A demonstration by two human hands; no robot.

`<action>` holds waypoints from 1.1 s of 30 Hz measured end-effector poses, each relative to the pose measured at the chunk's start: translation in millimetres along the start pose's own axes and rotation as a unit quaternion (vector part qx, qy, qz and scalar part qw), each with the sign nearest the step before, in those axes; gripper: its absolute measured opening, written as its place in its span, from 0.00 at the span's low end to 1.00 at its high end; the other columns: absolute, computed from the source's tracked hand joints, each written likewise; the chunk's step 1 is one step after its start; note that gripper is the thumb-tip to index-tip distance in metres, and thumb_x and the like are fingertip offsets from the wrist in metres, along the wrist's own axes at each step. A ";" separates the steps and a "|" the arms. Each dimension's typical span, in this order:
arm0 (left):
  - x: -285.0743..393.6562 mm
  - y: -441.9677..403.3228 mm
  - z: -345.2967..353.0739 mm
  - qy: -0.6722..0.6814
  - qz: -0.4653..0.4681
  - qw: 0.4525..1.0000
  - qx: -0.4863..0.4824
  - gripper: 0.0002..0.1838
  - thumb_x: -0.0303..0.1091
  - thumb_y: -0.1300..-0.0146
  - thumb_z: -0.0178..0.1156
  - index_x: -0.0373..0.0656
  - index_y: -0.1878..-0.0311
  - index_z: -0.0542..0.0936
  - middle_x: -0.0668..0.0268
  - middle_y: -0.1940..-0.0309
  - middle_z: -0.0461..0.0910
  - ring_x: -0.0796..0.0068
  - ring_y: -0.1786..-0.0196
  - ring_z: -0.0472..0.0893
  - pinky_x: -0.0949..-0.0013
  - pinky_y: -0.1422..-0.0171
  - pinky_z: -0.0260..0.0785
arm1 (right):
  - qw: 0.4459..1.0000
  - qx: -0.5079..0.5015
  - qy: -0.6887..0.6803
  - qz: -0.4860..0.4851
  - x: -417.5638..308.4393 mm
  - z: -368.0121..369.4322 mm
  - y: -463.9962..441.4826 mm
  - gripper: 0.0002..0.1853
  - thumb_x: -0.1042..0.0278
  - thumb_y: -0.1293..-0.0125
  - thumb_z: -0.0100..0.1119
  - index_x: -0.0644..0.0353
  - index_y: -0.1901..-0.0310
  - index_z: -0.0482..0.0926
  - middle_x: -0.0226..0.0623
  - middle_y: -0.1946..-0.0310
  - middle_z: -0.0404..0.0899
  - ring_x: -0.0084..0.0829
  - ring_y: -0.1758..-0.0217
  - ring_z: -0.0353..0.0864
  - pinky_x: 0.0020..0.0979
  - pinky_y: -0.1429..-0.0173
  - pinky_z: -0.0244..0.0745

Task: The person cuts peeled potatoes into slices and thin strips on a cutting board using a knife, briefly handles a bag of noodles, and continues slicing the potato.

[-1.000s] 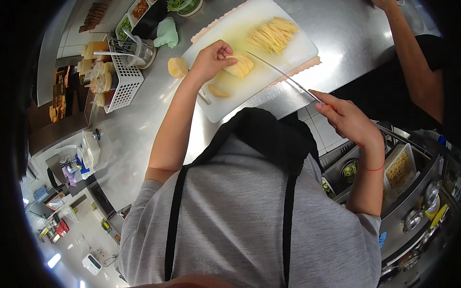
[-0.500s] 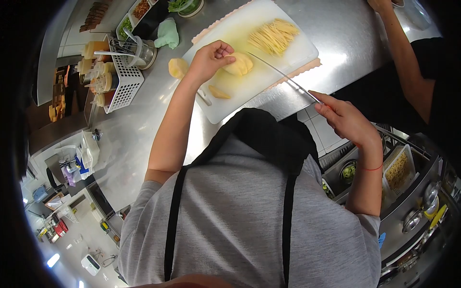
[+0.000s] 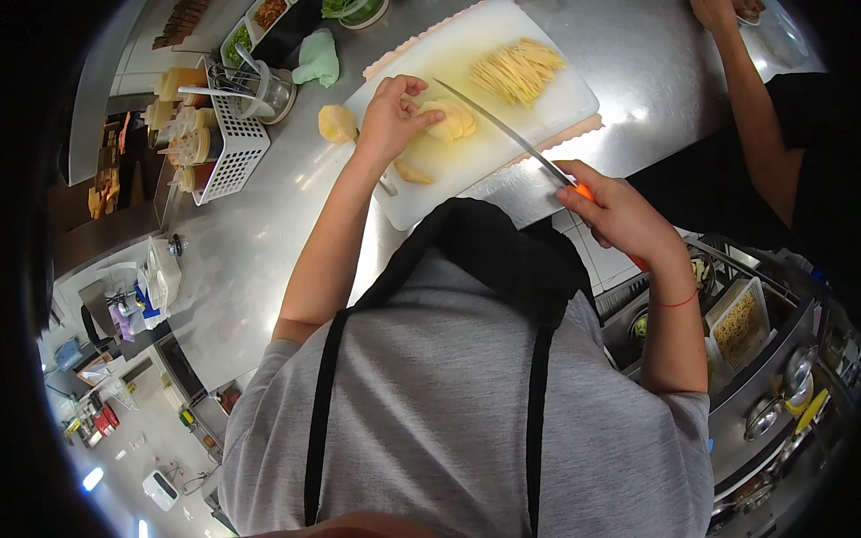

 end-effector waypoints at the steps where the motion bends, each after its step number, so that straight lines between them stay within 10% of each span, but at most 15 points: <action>1: -1.4 0.5 0.2 0.000 -0.001 1.000 0.002 0.23 0.31 0.52 0.74 0.40 0.53 0.76 0.66 0.56 0.71 0.78 0.66 0.71 0.74 0.59 0.71 | 1.000 -0.013 -0.003 0.007 -0.4 1.0 -1.4 0.22 0.57 0.28 0.52 0.55 0.37 0.69 0.24 0.86 0.60 0.16 0.87 0.60 0.23 0.81 0.58; 22: -11.9 -2.7 3.1 0.321 -0.068 0.939 -0.106 0.14 0.24 0.45 0.70 0.40 0.58 0.77 0.72 0.65 0.77 0.85 0.66 0.77 0.82 0.59 0.72 | 0.994 -0.065 -0.063 0.069 11.4 -2.0 -6.4 0.15 0.54 0.26 0.46 0.57 0.59 0.73 0.23 0.84 0.60 0.15 0.89 0.59 0.20 0.84 0.59; 31: 1.5 4.0 15.1 0.012 0.010 1.000 0.025 0.15 0.28 0.52 0.73 0.40 0.62 0.78 0.69 0.66 0.75 0.78 0.60 0.76 0.76 0.57 0.71 | 0.984 0.109 0.075 -0.120 3.2 5.2 -12.3 0.11 0.62 0.26 0.47 0.61 0.63 0.72 0.25 0.82 0.65 0.14 0.83 0.65 0.21 0.79 0.61; 32: 3.5 6.8 15.1 0.015 0.035 0.998 0.058 0.13 0.29 0.50 0.72 0.40 0.63 0.78 0.68 0.66 0.75 0.75 0.59 0.76 0.73 0.55 0.71 | 0.978 0.126 0.117 -0.121 -5.6 5.3 -17.7 0.13 0.62 0.28 0.47 0.65 0.62 0.71 0.44 0.74 0.75 0.38 0.74 0.76 0.35 0.64 0.74; 33: 6.2 9.4 14.7 0.019 0.060 0.994 0.092 0.12 0.30 0.49 0.71 0.40 0.64 0.78 0.66 0.65 0.75 0.72 0.57 0.76 0.71 0.54 0.71 | 0.977 0.127 0.120 -0.121 -7.7 8.0 -27.3 0.13 0.62 0.28 0.47 0.65 0.62 0.71 0.44 0.74 0.75 0.38 0.74 0.76 0.35 0.64 0.74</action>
Point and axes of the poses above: each hand's wrist, its own y-axis away from the middle knuckle, its own z-axis out of the palm, x = y × z, the point moved 1 cm from there along -y, towards the middle knuckle
